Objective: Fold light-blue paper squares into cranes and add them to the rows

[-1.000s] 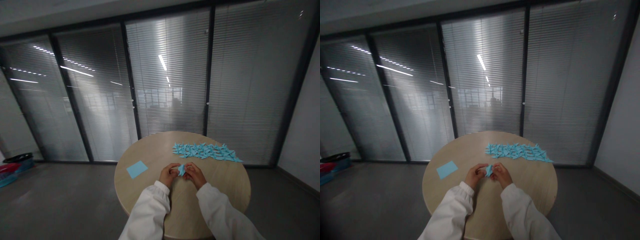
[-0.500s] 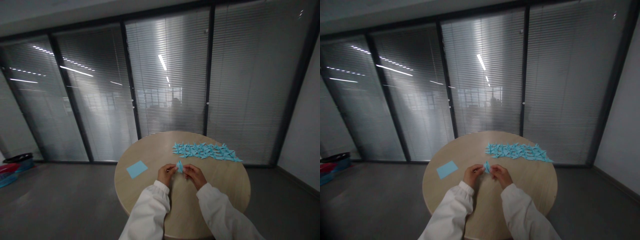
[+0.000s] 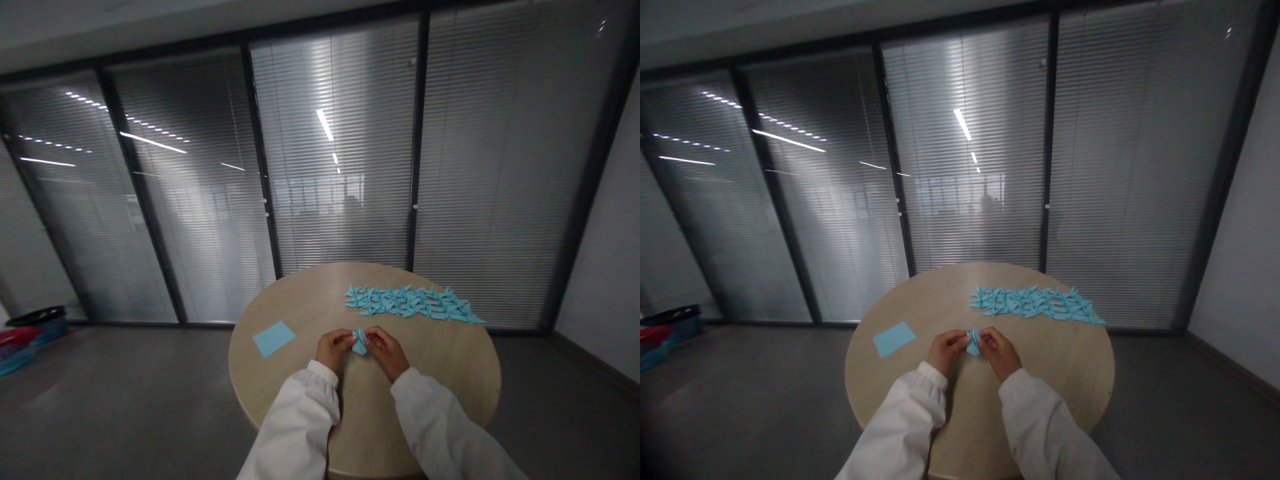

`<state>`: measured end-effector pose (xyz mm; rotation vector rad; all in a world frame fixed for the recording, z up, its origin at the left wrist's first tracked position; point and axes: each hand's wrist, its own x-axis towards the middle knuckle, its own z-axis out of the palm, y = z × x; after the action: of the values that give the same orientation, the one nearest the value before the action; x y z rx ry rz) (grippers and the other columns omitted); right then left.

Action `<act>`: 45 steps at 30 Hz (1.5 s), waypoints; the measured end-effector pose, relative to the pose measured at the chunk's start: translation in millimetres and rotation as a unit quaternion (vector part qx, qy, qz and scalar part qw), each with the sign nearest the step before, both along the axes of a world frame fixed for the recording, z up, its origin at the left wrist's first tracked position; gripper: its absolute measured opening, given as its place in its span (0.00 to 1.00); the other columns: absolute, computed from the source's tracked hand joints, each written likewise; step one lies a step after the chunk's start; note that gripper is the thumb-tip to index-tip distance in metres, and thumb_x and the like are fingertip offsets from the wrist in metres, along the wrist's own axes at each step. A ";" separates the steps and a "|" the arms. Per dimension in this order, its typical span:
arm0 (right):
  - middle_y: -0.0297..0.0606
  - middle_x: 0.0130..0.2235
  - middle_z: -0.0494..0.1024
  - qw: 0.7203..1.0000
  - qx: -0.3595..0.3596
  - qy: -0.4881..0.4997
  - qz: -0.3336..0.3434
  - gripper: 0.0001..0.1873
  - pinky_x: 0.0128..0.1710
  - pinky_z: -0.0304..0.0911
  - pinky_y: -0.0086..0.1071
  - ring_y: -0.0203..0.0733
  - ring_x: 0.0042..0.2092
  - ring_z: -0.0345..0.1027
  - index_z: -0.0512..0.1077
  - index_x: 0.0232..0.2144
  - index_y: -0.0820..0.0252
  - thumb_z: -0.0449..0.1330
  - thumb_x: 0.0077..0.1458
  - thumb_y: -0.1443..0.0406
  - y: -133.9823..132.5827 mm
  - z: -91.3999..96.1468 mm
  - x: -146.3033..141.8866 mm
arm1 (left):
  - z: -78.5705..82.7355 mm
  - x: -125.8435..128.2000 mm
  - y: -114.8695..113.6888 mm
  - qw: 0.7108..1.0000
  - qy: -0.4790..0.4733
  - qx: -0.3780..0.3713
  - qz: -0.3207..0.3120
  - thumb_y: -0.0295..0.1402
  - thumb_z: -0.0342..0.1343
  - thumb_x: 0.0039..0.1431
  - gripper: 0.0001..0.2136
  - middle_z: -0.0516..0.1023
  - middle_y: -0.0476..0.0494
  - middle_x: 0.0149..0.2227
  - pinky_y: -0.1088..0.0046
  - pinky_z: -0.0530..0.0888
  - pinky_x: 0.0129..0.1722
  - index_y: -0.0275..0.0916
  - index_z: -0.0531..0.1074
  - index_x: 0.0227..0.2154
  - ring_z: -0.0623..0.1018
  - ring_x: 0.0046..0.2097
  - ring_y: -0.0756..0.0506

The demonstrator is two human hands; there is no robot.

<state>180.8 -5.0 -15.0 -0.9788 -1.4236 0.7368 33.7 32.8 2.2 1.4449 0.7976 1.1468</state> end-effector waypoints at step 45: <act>0.37 0.33 0.68 0.993 0.053 -0.090 -0.057 0.12 0.36 0.59 0.31 0.40 0.37 0.63 0.67 0.29 0.58 0.54 0.47 0.56 -2.8 1.4 -5.1 | 4.2 -0.2 -5.4 0.999 0.044 0.014 0.025 0.42 0.59 0.38 0.16 0.70 0.48 0.18 0.76 0.68 0.22 0.33 0.71 0.24 0.69 0.21 0.51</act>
<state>175.7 -7.8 -13.5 -1.0550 -1.5330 0.4932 33.6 27.5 6.4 1.5152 0.8877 1.1427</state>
